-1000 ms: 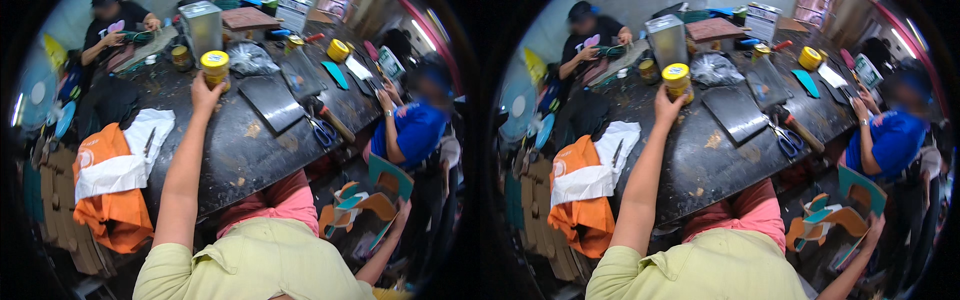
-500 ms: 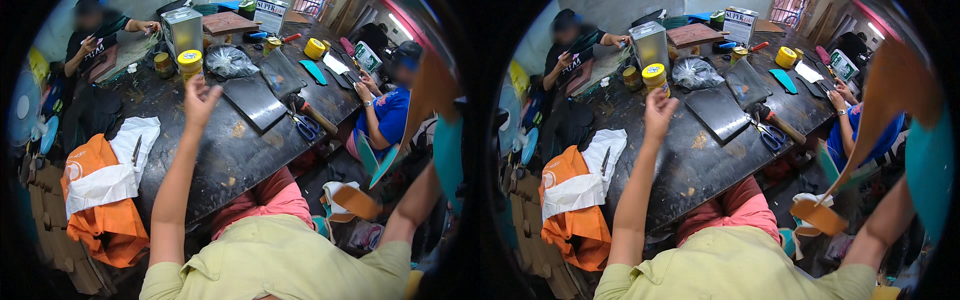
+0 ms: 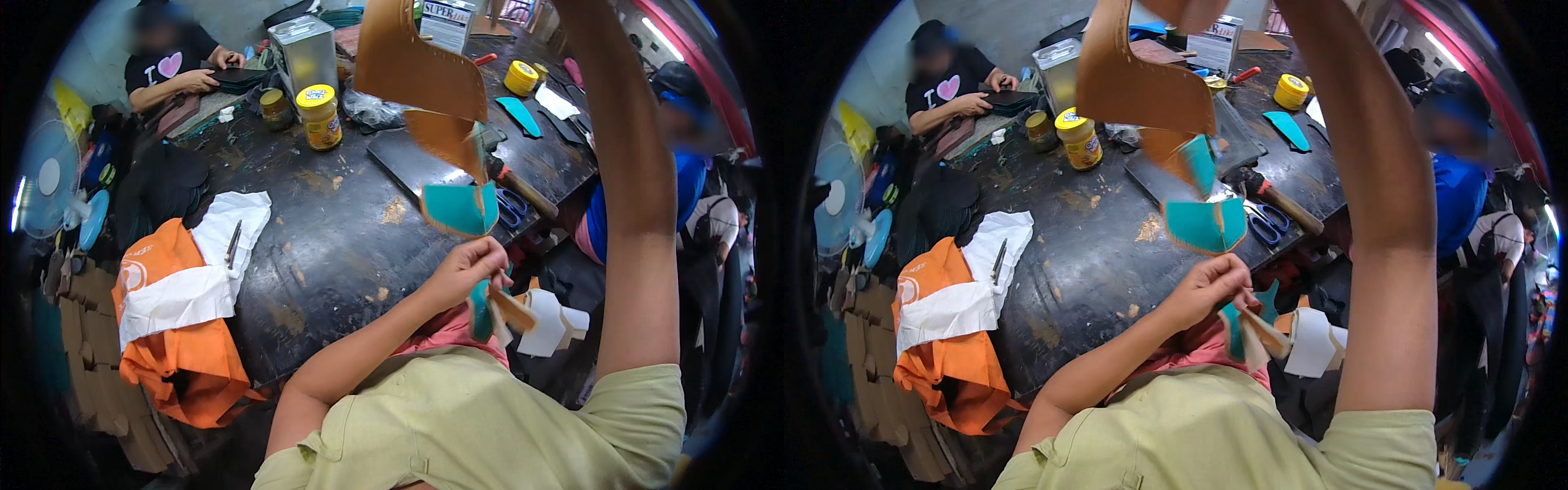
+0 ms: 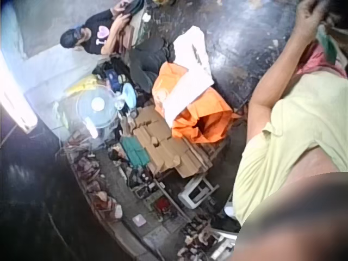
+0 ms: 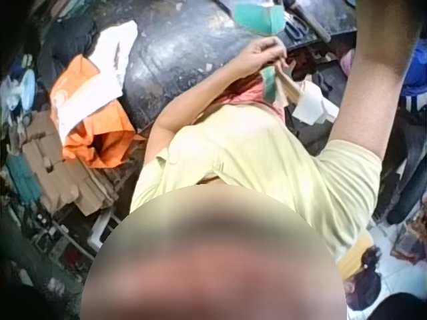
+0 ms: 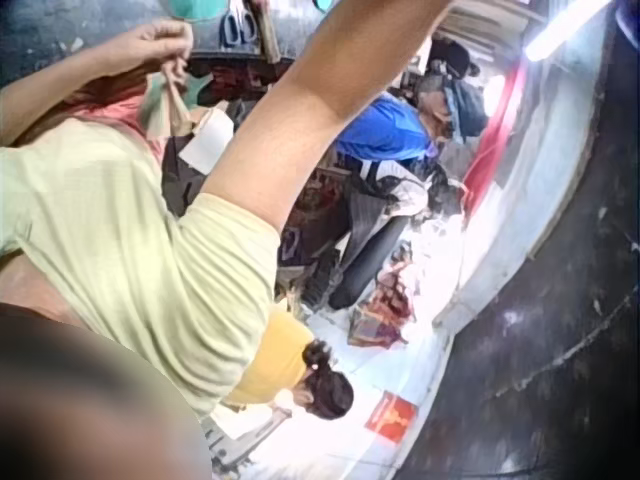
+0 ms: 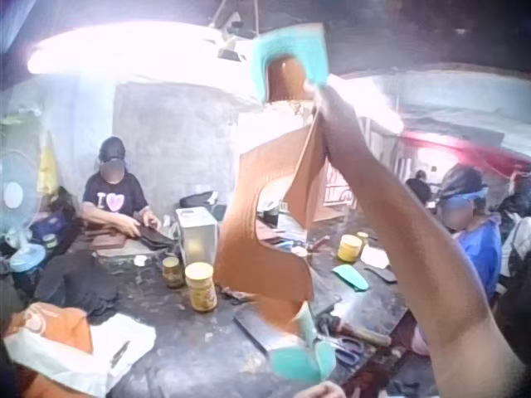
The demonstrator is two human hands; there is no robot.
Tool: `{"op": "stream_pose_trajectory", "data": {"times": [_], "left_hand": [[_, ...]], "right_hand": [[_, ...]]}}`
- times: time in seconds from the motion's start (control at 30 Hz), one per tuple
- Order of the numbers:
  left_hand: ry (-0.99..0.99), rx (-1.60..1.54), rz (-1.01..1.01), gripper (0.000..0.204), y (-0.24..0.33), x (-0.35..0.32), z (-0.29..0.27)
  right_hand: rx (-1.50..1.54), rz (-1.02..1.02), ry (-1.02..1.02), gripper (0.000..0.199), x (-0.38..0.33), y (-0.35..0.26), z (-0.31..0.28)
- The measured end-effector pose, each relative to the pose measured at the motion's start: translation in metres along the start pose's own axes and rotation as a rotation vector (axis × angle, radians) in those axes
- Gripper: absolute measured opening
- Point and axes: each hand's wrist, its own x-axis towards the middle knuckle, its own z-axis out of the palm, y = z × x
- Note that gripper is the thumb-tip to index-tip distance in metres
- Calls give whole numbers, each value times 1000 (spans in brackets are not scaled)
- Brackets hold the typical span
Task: The person wipes a worktable with a white cloth, then uses shears to trim and cut orange and teal leather pieces. They handle multiple leather parts, repositioning them and cutting along edges. The person also opens a yellow-lidded jar and applies its contents to a leather piece.
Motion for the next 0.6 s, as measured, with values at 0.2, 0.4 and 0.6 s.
{"op": "stream_pose_trajectory", "data": {"times": [0.2, 0.4, 0.6], "left_hand": [[112, -73, 9, 32, 17, -17, 5], [487, 270, -55, 35, 59, -25, 0], [664, 663, 490, 35, 176, -39, -28]], "right_hand": [[-354, 112, -462, 52, -141, 37, 18], [-625, 203, -946, 81, -254, 9, -29], [-800, 786, -990, 26, -344, -13, -136]]}}
